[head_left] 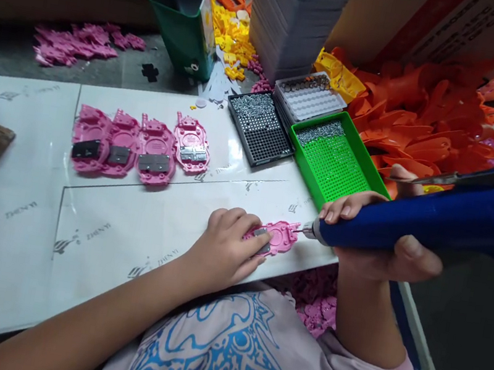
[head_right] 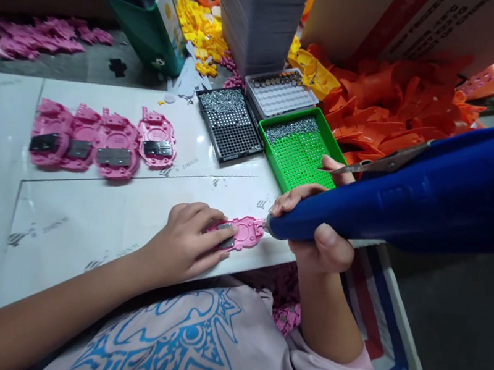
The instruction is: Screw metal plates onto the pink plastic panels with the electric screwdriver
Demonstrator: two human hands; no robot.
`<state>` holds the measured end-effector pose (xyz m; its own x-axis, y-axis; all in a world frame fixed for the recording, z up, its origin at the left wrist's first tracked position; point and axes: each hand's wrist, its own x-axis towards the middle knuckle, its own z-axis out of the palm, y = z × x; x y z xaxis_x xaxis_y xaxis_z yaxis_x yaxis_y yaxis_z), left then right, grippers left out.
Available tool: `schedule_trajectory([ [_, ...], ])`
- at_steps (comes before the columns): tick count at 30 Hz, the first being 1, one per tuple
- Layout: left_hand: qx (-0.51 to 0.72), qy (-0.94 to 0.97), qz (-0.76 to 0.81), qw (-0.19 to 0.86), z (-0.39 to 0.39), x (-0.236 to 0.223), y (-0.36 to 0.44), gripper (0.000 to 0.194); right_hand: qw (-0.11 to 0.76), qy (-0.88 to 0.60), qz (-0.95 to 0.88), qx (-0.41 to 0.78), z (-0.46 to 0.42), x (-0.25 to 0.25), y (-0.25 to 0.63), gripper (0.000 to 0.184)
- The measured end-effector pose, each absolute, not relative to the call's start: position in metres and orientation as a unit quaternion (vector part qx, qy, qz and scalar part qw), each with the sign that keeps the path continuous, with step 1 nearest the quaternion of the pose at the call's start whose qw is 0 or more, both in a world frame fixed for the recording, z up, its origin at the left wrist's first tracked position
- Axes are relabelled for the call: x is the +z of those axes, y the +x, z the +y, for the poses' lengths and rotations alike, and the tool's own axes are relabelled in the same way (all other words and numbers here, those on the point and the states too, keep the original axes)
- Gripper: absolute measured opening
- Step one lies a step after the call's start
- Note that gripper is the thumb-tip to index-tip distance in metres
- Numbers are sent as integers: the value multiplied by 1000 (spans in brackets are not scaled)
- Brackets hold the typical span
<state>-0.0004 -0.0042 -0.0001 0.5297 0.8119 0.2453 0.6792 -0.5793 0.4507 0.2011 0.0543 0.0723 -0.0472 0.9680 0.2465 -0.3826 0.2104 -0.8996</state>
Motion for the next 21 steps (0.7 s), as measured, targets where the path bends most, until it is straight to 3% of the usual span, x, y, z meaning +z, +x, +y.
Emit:
schedule_trajectory([
  [11,218,859,440,142,-6,2,2,26,608,-311,-500,533,51,65,196,27],
  [16,225,861,441,117,-7,2,7,24,586,-297,-544,522,43,65,194,42],
  [21,233,859,438,125,-6,-2,7,22,558,-302,-567,526,46,61,193,43],
])
